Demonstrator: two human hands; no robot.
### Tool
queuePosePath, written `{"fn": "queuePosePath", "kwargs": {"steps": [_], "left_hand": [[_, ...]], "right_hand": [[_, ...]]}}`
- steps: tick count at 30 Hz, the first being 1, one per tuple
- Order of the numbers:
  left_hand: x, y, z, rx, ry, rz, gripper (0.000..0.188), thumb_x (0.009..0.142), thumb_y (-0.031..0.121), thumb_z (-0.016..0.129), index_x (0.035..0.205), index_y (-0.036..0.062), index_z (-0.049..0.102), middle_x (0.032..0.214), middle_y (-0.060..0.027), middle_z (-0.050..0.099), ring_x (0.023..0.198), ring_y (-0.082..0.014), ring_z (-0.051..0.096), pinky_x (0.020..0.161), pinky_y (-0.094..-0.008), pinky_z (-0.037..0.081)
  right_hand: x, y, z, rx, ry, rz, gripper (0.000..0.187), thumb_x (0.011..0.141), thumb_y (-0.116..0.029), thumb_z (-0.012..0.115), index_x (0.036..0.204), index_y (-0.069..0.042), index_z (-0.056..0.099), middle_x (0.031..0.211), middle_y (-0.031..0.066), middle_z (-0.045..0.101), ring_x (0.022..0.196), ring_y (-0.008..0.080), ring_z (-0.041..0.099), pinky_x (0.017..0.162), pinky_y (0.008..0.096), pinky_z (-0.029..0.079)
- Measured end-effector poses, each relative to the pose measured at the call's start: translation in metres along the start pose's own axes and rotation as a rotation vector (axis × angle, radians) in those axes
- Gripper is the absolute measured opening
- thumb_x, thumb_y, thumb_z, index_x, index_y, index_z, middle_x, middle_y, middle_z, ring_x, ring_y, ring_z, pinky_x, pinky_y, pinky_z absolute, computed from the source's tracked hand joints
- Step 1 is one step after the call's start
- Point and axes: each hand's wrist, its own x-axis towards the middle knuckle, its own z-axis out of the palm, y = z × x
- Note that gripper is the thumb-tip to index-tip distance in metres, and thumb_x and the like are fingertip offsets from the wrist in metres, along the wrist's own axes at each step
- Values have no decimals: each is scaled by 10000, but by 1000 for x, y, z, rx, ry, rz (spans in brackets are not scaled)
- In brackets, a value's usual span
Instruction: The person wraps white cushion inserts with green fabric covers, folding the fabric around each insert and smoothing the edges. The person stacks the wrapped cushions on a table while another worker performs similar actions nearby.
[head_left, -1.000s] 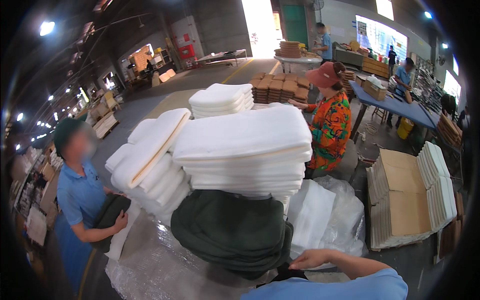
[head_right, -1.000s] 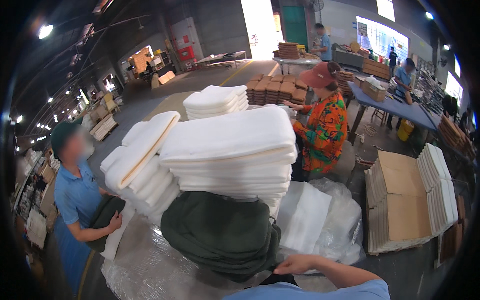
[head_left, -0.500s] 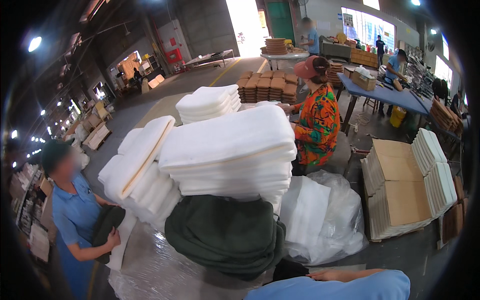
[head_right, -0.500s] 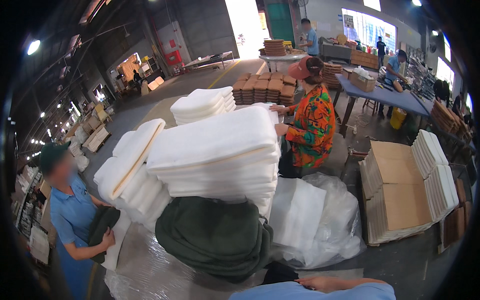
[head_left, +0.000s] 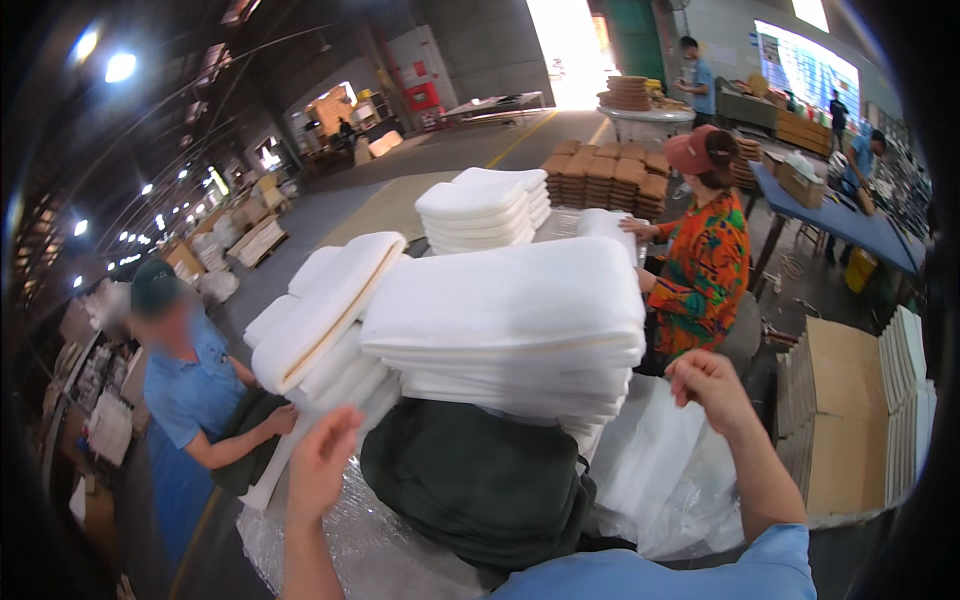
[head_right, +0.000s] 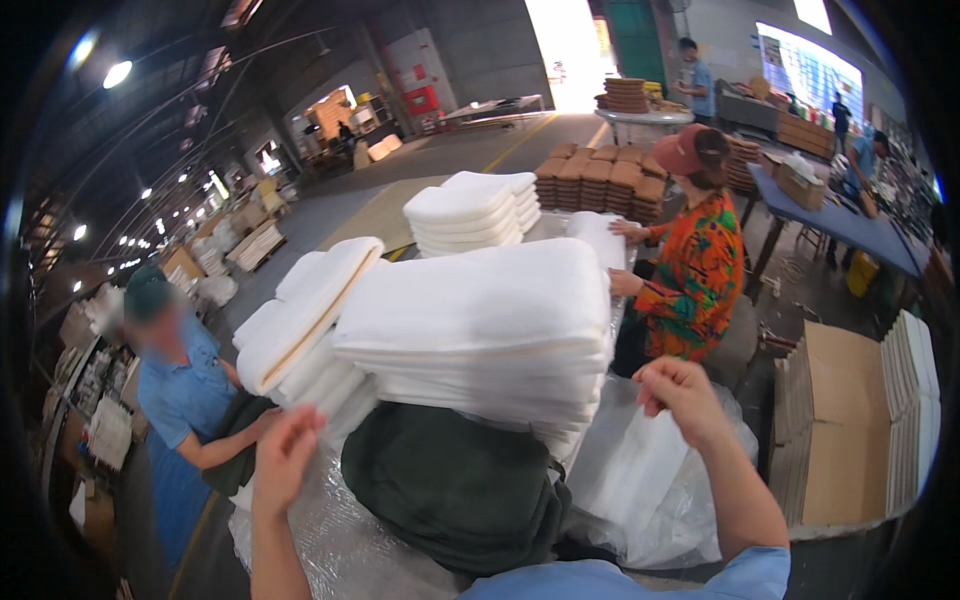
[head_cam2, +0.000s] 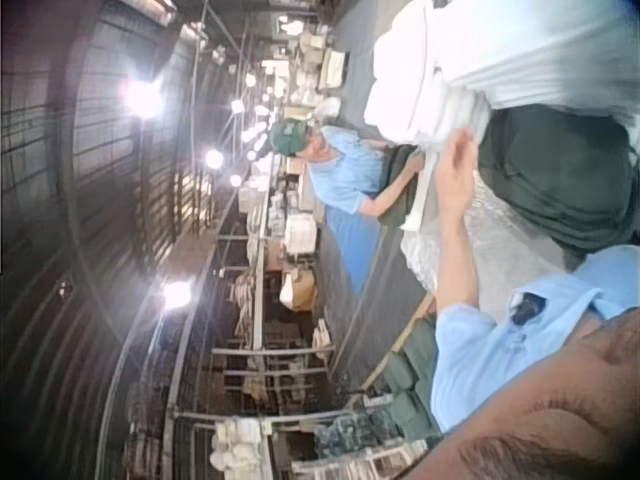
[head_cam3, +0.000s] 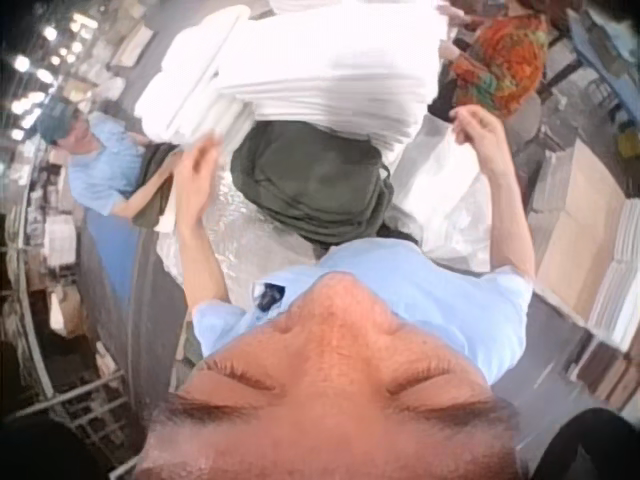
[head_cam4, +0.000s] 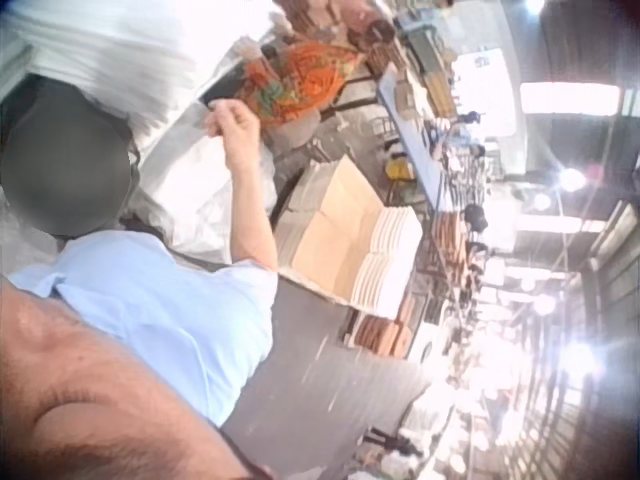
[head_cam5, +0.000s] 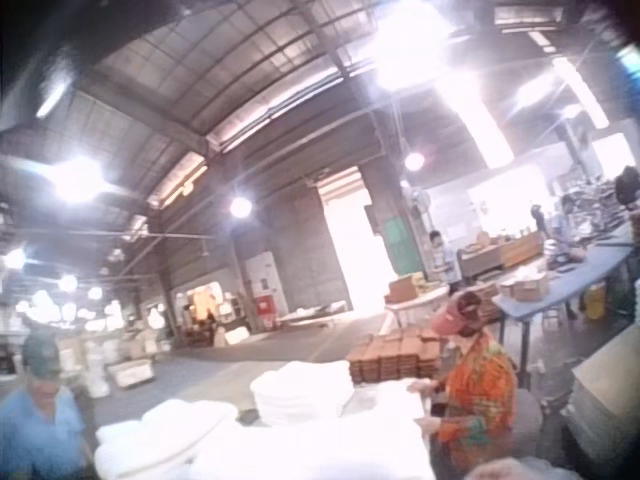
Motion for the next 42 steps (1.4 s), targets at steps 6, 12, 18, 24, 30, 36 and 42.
{"fn": "queuePosePath", "kwargs": {"steps": [6,12,18,24,30,36,42], "left_hand": [[161,12,18,7,91,-29,405,1047,143,644,1415,-24,618,1274,-149,720,1151,-161,662,988,-290,506],[250,-23,11,419,61,-360,488,998,376,699,1358,48,668,1166,-87,718,995,-193,645,854,-360,531],[291,-41,25,399,-84,-586,528,996,481,686,1238,13,712,1050,-109,718,935,-250,667,783,-426,544],[305,-57,29,321,17,-603,606,973,503,711,1103,-89,719,938,-131,719,696,-238,620,625,-416,510],[299,-70,57,52,109,-449,605,1010,437,696,1210,-134,688,1056,-176,746,890,-249,712,776,-393,570],[281,-42,28,-12,233,-303,550,1050,408,659,1254,-103,685,1105,-149,753,944,-235,728,846,-366,585],[214,6,-11,-250,294,-179,491,1067,405,639,1174,-70,695,1053,-105,742,909,-196,705,800,-345,568]], "right_hand": [[59,-72,7,-34,78,-20,225,1067,-222,647,1161,-21,687,851,21,709,618,70,618,563,239,498],[117,-72,11,-70,-53,79,232,1068,-236,651,1135,-19,699,863,14,709,593,68,615,493,225,483],[135,-67,10,-73,-124,147,231,1056,-224,659,965,-22,725,802,-8,659,584,64,609,468,227,473],[140,-71,17,-90,-126,83,232,1026,-204,672,930,-4,741,771,-17,626,573,44,545,485,218,398],[140,-87,26,-363,-30,-61,330,990,-241,708,1022,84,757,781,1,660,706,73,536,641,301,447],[123,-108,26,-367,27,-252,310,996,-233,714,1021,73,761,663,-22,574,632,58,476,570,289,391],[89,-119,37,-383,-30,-376,287,1005,-251,724,1014,32,770,862,81,653,920,162,577,778,333,460]]}}
